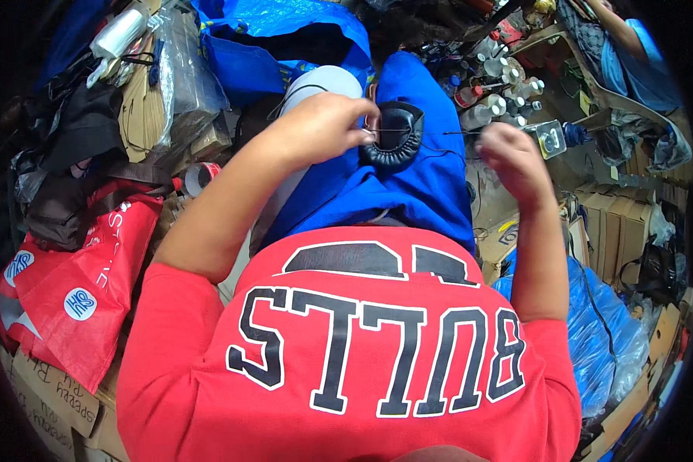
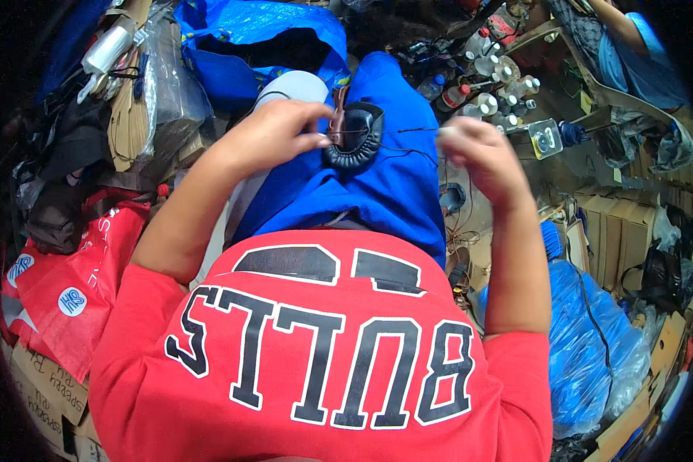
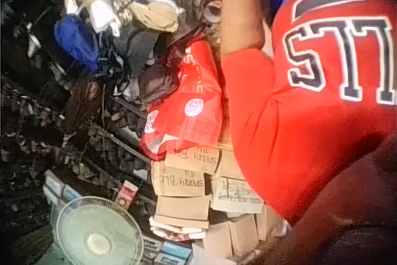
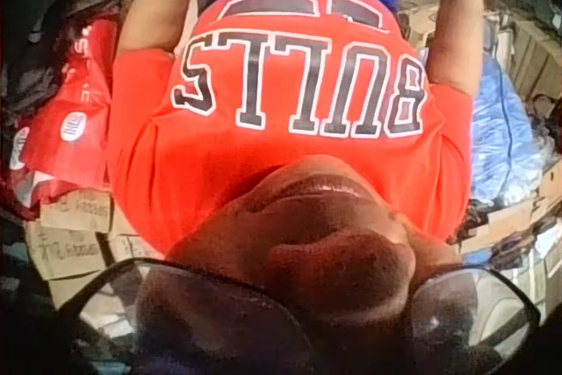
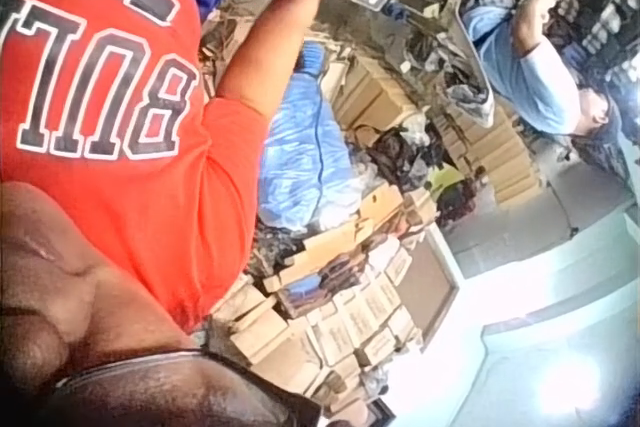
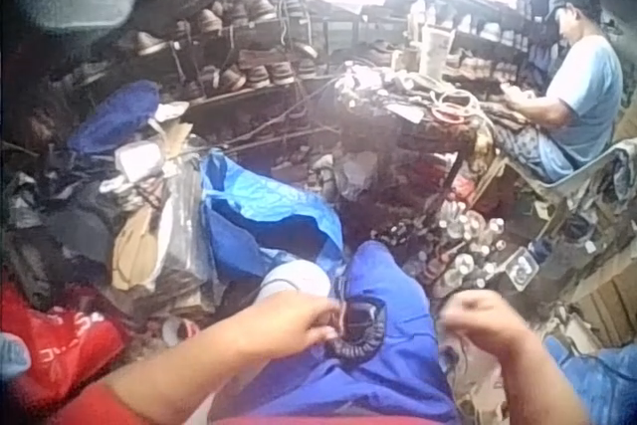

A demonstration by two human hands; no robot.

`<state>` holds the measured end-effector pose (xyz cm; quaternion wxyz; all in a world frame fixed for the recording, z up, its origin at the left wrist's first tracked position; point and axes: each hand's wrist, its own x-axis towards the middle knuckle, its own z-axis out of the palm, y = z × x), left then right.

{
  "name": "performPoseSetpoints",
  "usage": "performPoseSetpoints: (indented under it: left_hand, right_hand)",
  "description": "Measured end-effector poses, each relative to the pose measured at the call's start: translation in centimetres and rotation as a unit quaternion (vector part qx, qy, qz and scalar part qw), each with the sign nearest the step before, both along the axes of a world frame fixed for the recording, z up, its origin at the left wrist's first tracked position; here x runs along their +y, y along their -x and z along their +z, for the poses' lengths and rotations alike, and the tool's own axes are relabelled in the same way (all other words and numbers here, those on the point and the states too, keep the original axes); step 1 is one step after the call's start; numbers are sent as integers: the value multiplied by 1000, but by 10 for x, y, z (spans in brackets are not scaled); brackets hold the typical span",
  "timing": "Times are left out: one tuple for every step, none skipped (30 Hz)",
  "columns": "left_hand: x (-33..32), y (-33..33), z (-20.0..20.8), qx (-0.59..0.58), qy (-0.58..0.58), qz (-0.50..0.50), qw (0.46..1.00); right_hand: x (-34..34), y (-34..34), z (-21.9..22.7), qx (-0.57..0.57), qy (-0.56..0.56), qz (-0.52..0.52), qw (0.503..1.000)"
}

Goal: Hand-stitching or threading a leather shoe component in a workshop setting.

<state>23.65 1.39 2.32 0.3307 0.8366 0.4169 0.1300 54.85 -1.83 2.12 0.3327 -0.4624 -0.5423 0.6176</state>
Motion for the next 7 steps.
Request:
performPoseSetpoints:
  left_hand:
    - [-2, 11, 4, 44, -6, -35, 998]
    - [-2, 26, 0, 42, -27, 12, 999]
    - [-1, 42, -6, 39, -49, 60, 996]
    - [2, 57, -11, -1, -122, 113, 986]
    - [6, 68, -17, -44, -117, 183, 975]
    - [10, 71, -19, -146, -38, 233, 961]
    - [13, 70, -19, -245, 44, 278, 928]
  right_hand:
    - [-12, -19, 1, 151, -16, -68, 986]
    - [-17, -35, 8, 279, -21, -76, 957]
    - [-18, -51, 19, 402, -26, -82, 911]
    - [-23, -67, 26, 440, -32, -91, 893]
    - [-27, -85, 32, 476, -39, -98, 873]
    - [-32, -108, 24, 430, -62, -108, 894]
    - [-36, -122, 21, 329, -51, -110, 937]
